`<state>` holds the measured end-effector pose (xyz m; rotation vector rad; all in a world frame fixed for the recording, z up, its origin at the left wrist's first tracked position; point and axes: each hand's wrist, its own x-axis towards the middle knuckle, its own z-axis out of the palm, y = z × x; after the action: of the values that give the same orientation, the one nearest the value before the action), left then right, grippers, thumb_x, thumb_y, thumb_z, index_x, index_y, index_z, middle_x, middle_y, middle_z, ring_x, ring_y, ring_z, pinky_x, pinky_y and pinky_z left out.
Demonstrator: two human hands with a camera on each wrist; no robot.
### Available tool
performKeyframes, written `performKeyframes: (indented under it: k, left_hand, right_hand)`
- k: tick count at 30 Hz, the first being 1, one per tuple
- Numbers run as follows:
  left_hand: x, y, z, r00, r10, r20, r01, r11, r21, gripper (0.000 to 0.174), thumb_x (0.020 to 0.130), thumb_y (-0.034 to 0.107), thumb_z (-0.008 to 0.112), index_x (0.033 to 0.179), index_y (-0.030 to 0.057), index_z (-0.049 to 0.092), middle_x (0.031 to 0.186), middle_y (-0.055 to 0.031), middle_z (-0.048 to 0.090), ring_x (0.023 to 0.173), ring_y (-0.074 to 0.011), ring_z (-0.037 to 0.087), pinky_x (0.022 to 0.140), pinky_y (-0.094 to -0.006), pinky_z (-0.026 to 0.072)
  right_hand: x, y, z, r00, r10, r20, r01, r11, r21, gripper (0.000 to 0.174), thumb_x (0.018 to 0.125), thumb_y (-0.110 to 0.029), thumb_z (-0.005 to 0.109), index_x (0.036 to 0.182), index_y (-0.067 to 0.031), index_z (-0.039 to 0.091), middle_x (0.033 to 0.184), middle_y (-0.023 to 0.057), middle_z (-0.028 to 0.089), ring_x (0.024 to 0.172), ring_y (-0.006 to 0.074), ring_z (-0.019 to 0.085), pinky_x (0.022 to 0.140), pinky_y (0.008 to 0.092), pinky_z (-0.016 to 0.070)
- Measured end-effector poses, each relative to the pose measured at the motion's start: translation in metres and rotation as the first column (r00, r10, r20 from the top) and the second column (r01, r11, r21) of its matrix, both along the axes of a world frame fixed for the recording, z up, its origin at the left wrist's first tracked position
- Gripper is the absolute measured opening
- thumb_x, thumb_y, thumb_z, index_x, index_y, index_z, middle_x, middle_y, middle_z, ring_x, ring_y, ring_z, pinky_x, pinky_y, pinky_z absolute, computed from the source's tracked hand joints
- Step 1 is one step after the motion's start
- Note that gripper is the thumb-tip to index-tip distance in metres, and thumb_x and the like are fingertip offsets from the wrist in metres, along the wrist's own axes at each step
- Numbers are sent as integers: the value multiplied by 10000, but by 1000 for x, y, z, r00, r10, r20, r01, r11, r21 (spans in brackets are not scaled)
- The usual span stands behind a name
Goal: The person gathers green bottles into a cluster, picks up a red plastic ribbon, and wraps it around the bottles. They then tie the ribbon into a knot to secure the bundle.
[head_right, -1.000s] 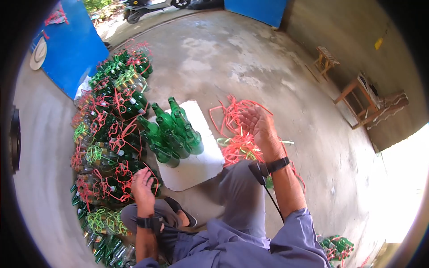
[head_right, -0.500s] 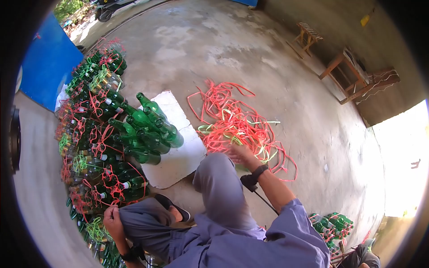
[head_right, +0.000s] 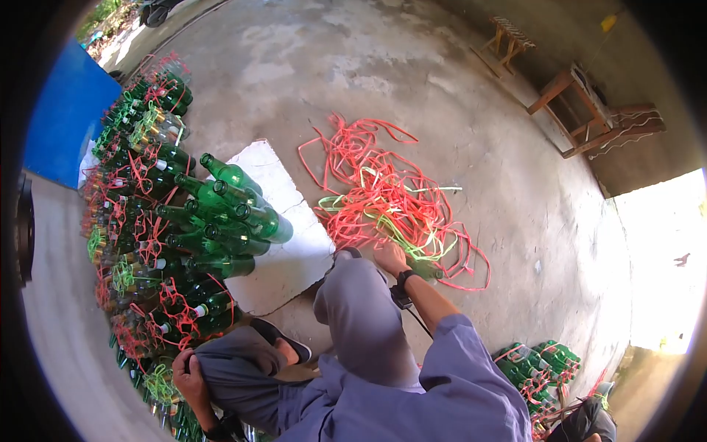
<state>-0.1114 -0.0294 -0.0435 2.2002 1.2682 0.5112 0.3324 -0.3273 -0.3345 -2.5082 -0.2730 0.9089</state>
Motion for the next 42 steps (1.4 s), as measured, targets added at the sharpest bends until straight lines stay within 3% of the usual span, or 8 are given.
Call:
performKeyframes:
  k: [4, 12, 23, 25, 37, 39, 40, 42]
  left_hand:
    - [8, 1, 1, 1000, 12, -2, -12, 999, -34, 142, 870, 35, 606, 998, -19, 636, 1029, -137, 644, 974, -261, 597, 924, -353, 441]
    - [23, 3, 2, 999, 15, -40, -18, 997, -72, 141, 865, 36, 618, 989, -30, 628, 1022, -142, 639, 976, -261, 592, 924, -352, 436]
    - [36, 7, 0, 994, -2, -106, -8, 996, -88, 171, 857, 62, 642, 990, -42, 622, 1020, -152, 633, 981, -273, 590, 924, -352, 436]
    - [39, 6, 1, 995, 0, -98, -10, 995, -96, 173, 855, 64, 645, 991, -42, 624, 1021, -153, 633, 981, -274, 590, 924, -351, 436]
    - [22, 9, -14, 993, -59, -105, 49, 995, -89, 287, 854, 123, 662, 1091, -29, 613, 1072, -137, 632, 1019, -250, 592, 927, -343, 439]
    - [43, 6, -3, 980, -80, -185, 70, 996, -60, 305, 863, 186, 681, 1109, 8, 654, 1102, -150, 649, 1034, -268, 609, 941, -373, 447]
    - [60, 1, 19, 962, -107, -251, 107, 994, -14, 301, 862, 240, 700, 1093, 47, 701, 1101, -180, 678, 1024, -313, 637, 945, -419, 461]
    - [57, 1, 10, 937, -155, -312, 188, 979, 77, 272, 898, 235, 653, 1079, 38, 700, 1087, -180, 681, 1022, -325, 633, 911, -408, 474]
  right_hand:
    - [20, 12, -14, 977, -5, 214, 0, 1000, 25, 395, 738, -297, 616, 973, 14, 682, 1093, 269, 616, 1037, 394, 602, 859, 453, 489]
    - [63, 34, -16, 999, -32, 8, 32, 998, -61, 481, 758, -415, 650, 945, 27, 691, 1385, 278, 440, 1060, 401, 613, 890, 470, 492]
    - [79, 31, -55, 995, -61, -84, 55, 996, -75, 496, 699, -379, 735, 1025, -6, 708, 1396, 253, 459, 1137, 370, 583, 947, 447, 476]
    - [78, 28, -73, 998, 5, 61, -7, 1000, 22, 320, 723, -338, 658, 827, -43, 723, 841, 199, 689, 857, 338, 666, 794, 436, 519]
    - [74, 26, -9, 993, 110, 43, -106, 991, -86, 581, 757, -557, 646, 823, 19, 689, 871, 235, 689, 787, 361, 694, 683, 477, 538]
    - [82, 21, -31, 920, 375, 113, -355, 921, -163, 586, 748, -556, 661, 793, 28, 676, 796, 232, 678, 705, 349, 691, 625, 474, 543]
    - [83, 20, -22, 870, 487, 78, -459, 857, -235, 543, 768, -508, 658, 767, 35, 665, 717, 215, 659, 681, 332, 686, 613, 464, 543]
    - [82, 14, 8, 933, 285, 221, -283, 958, -44, 352, 794, -321, 624, 725, 22, 661, 681, 200, 641, 656, 323, 679, 577, 445, 543]
